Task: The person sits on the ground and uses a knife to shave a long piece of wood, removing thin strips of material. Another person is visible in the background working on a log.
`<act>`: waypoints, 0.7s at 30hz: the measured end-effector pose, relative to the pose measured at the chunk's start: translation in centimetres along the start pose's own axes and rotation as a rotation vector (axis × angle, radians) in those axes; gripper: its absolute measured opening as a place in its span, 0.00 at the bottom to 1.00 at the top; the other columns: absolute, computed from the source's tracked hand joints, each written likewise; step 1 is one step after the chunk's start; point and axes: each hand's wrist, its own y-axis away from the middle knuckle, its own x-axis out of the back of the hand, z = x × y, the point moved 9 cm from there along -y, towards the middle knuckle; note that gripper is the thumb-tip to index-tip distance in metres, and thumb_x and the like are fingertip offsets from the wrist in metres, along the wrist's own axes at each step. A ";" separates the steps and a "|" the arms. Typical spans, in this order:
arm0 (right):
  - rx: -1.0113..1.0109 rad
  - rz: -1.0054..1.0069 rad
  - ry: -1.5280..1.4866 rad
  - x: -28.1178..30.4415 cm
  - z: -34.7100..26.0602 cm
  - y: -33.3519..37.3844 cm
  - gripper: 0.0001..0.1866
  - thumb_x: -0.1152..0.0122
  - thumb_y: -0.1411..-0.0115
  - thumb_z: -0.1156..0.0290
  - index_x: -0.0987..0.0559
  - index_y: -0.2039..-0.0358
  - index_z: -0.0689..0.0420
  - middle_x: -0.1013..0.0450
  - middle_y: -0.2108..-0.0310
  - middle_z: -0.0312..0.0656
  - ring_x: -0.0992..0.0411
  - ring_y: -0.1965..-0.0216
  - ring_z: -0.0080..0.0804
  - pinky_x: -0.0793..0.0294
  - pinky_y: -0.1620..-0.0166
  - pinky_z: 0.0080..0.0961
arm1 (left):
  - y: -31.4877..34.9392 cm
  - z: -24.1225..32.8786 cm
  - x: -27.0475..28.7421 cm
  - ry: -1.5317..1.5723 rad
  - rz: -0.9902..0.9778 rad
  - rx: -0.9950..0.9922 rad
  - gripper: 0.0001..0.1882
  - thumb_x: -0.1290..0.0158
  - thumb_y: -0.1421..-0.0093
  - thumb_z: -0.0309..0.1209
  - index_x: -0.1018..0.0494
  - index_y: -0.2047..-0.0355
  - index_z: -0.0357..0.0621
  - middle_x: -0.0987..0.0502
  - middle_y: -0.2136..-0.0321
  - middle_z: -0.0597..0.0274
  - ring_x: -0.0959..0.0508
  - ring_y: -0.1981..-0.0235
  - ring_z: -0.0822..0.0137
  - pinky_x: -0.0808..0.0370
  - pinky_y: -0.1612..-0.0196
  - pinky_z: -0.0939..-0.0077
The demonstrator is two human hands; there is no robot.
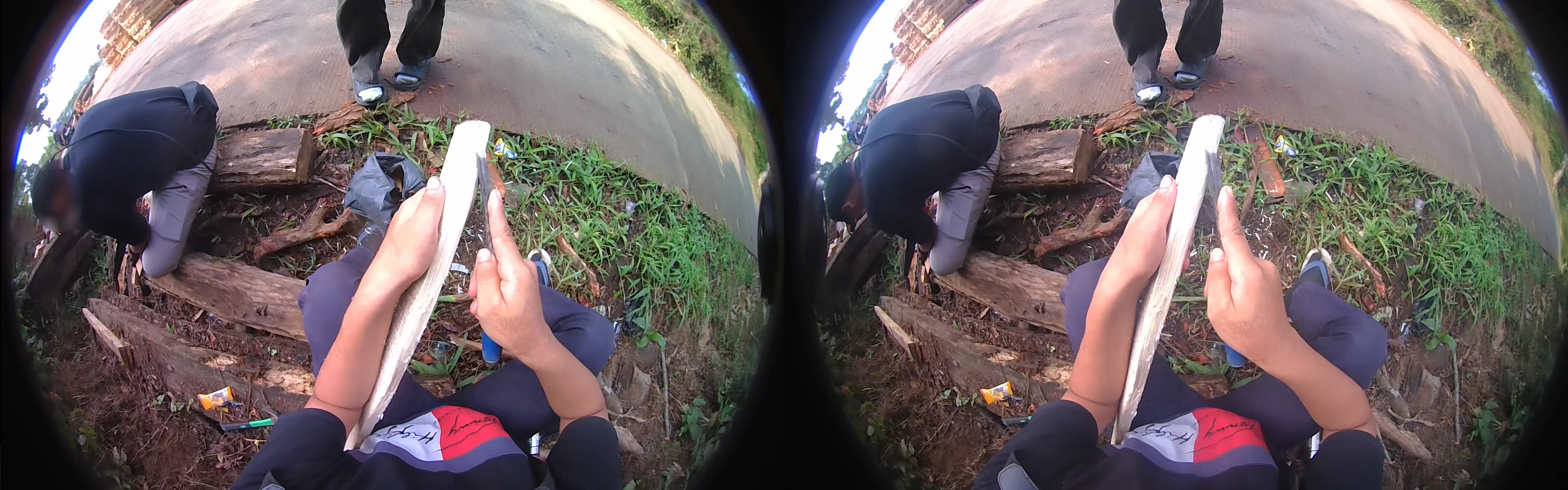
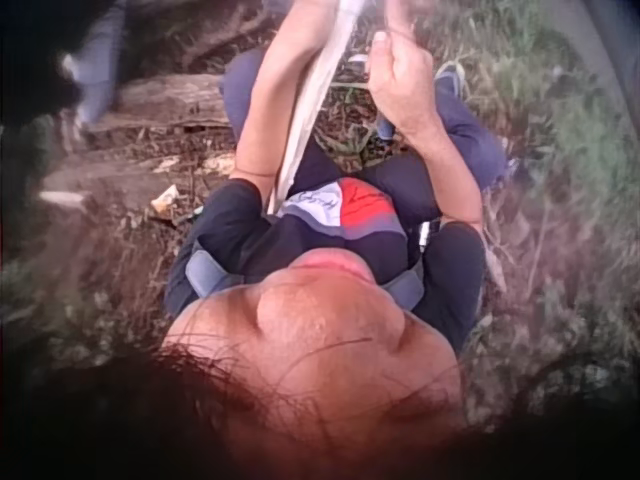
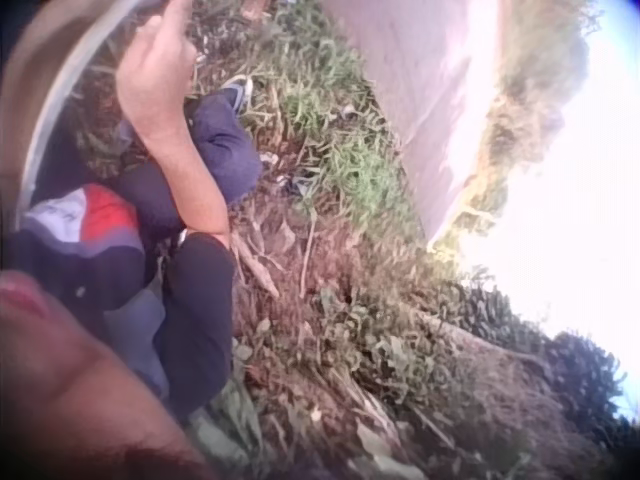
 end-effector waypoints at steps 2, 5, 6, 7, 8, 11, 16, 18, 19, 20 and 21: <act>0.042 0.004 0.051 0.2 0.0 -0.6 0.36 0.54 0.37 0.81 0.49 0.29 0.61 0.33 0.86 0.49 0.29 0.84 0.37 0.29 0.74 0.29 | 0.3 0.2 0.0 0.017 0.029 -0.022 0.29 0.70 0.26 0.48 0.28 0.56 0.35 0.27 0.78 0.63 0.28 0.82 0.73 0.29 0.79 0.78; 0.003 -0.071 0.004 -0.8 1.5 1.3 0.34 0.61 0.31 0.77 0.55 0.26 0.50 0.35 0.83 0.31 0.37 0.84 0.15 0.29 0.78 0.18 | -0.2 0.0 0.3 -0.014 0.054 -0.031 0.30 0.70 0.26 0.49 0.27 0.61 0.37 0.30 0.85 0.65 0.30 0.90 0.73 0.31 0.87 0.80; 0.016 -0.071 -0.003 -0.6 1.4 1.2 0.34 0.61 0.31 0.77 0.55 0.26 0.50 0.35 0.83 0.31 0.37 0.84 0.15 0.29 0.78 0.18 | -0.2 0.2 0.1 0.001 0.056 -0.027 0.29 0.70 0.26 0.49 0.27 0.62 0.37 0.30 0.85 0.65 0.30 0.90 0.73 0.32 0.88 0.80; 0.008 -0.054 -0.024 -0.2 1.2 0.6 0.34 0.59 0.33 0.78 0.53 0.27 0.52 0.34 0.84 0.36 0.34 0.84 0.21 0.29 0.77 0.21 | -0.3 0.3 0.1 0.002 0.050 -0.038 0.29 0.70 0.26 0.49 0.27 0.61 0.37 0.30 0.85 0.65 0.30 0.90 0.73 0.31 0.88 0.80; -0.007 -0.037 -0.050 0.1 0.5 -0.2 0.35 0.57 0.34 0.79 0.51 0.28 0.55 0.34 0.86 0.41 0.32 0.85 0.27 0.29 0.76 0.25 | -0.2 0.1 0.2 0.002 0.051 -0.043 0.29 0.70 0.26 0.49 0.27 0.61 0.38 0.30 0.85 0.66 0.30 0.90 0.74 0.31 0.88 0.80; -0.045 -0.043 -0.050 0.4 0.4 -0.4 0.35 0.56 0.35 0.79 0.50 0.28 0.57 0.34 0.87 0.45 0.30 0.85 0.31 0.28 0.74 0.27 | -0.3 -0.2 0.6 -0.015 0.061 -0.042 0.29 0.69 0.27 0.50 0.28 0.62 0.38 0.31 0.85 0.66 0.30 0.90 0.74 0.31 0.88 0.80; -0.042 -0.085 -0.073 -0.3 0.7 0.3 0.35 0.56 0.35 0.80 0.50 0.28 0.57 0.32 0.86 0.45 0.29 0.84 0.30 0.29 0.74 0.26 | -0.2 -0.4 1.2 -0.020 0.090 -0.024 0.29 0.69 0.27 0.50 0.28 0.66 0.38 0.30 0.85 0.64 0.31 0.90 0.73 0.32 0.87 0.79; -0.032 -0.082 -0.051 -0.3 0.9 0.2 0.35 0.56 0.36 0.80 0.50 0.28 0.57 0.30 0.84 0.43 0.29 0.83 0.27 0.28 0.73 0.25 | -0.4 -0.5 1.4 -0.029 0.091 -0.017 0.29 0.69 0.27 0.49 0.28 0.68 0.38 0.30 0.84 0.63 0.31 0.90 0.72 0.31 0.87 0.78; -0.052 -0.069 -0.062 -0.3 1.3 0.7 0.35 0.56 0.35 0.80 0.50 0.28 0.57 0.30 0.84 0.43 0.29 0.83 0.27 0.29 0.73 0.25 | -0.4 -0.7 1.2 -0.021 0.086 -0.013 0.29 0.69 0.27 0.49 0.28 0.68 0.38 0.30 0.84 0.63 0.31 0.90 0.72 0.31 0.87 0.78; -0.059 -0.069 -0.073 -0.5 1.3 1.2 0.35 0.55 0.35 0.80 0.50 0.28 0.57 0.30 0.84 0.42 0.29 0.83 0.26 0.29 0.74 0.25 | -0.3 -0.6 1.2 -0.015 0.088 -0.015 0.29 0.69 0.27 0.49 0.28 0.67 0.38 0.30 0.84 0.63 0.31 0.90 0.72 0.31 0.87 0.78; -0.067 -0.068 -0.083 -0.6 1.2 1.4 0.35 0.55 0.35 0.80 0.50 0.28 0.57 0.30 0.84 0.41 0.30 0.84 0.26 0.29 0.74 0.25 | -0.4 -0.6 1.0 -0.009 0.082 -0.028 0.29 0.69 0.27 0.49 0.28 0.67 0.38 0.30 0.85 0.63 0.31 0.90 0.72 0.32 0.87 0.78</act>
